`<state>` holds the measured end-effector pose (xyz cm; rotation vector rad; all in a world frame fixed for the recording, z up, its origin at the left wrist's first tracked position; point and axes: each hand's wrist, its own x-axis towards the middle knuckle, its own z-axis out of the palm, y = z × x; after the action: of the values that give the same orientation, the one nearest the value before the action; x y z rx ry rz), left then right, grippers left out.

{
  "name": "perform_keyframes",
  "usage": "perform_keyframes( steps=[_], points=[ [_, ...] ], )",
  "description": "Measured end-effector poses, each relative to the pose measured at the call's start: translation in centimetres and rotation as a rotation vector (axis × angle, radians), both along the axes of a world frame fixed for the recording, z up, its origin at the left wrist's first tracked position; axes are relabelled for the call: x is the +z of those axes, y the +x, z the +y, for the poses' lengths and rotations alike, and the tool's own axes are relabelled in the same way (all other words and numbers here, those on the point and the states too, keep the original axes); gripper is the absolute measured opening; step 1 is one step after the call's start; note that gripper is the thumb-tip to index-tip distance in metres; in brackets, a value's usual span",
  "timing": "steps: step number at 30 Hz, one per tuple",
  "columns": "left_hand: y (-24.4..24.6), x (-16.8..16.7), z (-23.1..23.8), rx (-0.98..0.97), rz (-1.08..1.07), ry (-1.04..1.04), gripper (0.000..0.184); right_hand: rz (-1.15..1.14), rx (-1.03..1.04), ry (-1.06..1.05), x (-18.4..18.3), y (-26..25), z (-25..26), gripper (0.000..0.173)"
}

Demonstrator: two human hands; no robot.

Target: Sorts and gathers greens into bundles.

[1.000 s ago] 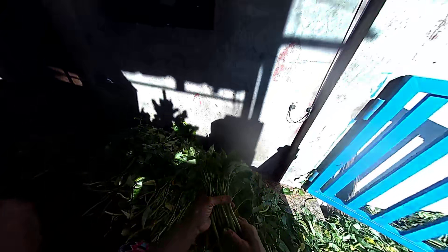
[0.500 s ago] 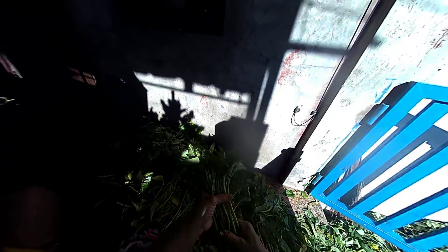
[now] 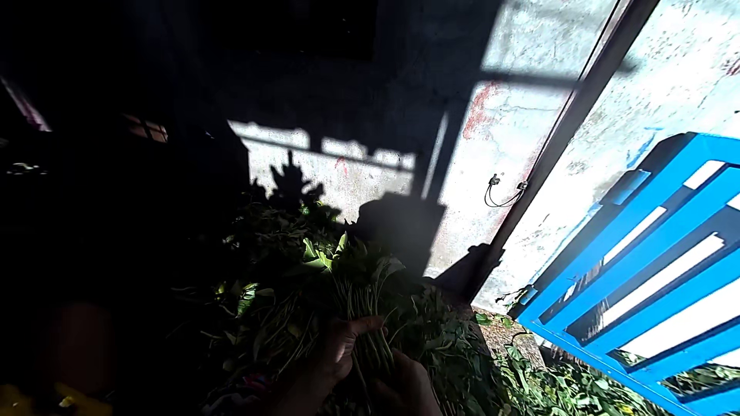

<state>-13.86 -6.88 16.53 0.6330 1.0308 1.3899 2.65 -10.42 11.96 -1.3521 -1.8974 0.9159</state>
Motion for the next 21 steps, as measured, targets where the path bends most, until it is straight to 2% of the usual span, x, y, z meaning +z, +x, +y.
perform_keyframes(
  steps=[3,5,7,9,10,16,21],
  points=[
    [-0.1,-0.1,-0.2,-0.008,0.008,-0.033,0.054,0.061,0.057,-0.063,0.2,0.0,0.2,0.036],
    [-0.4,0.1,-0.4,-0.04,-0.001,-0.055,0.058,0.315,0.173,-0.155,-0.3,0.1,0.5,0.032],
    [-0.9,0.3,-0.6,-0.073,-0.008,-0.056,0.059,0.56,0.268,-0.313,-0.2,0.1,0.5,0.035],
    [-1.2,0.5,-0.8,-0.1,-0.001,-0.041,0.057,0.655,0.318,-0.441,0.1,0.1,0.5,0.043],
    [-1.3,0.4,-0.8,-0.106,0.006,-0.028,0.056,0.663,0.336,-0.49,0.2,0.2,0.6,0.043],
    [-1.3,-0.3,-0.8,-0.043,0.016,-0.009,0.059,0.657,0.453,-0.651,-0.3,0.4,1.4,0.02],
    [-0.5,-0.7,-0.9,0.089,-0.032,0.001,0.052,0.629,0.471,-0.646,-0.5,0.2,1.6,0.033]
  ],
)
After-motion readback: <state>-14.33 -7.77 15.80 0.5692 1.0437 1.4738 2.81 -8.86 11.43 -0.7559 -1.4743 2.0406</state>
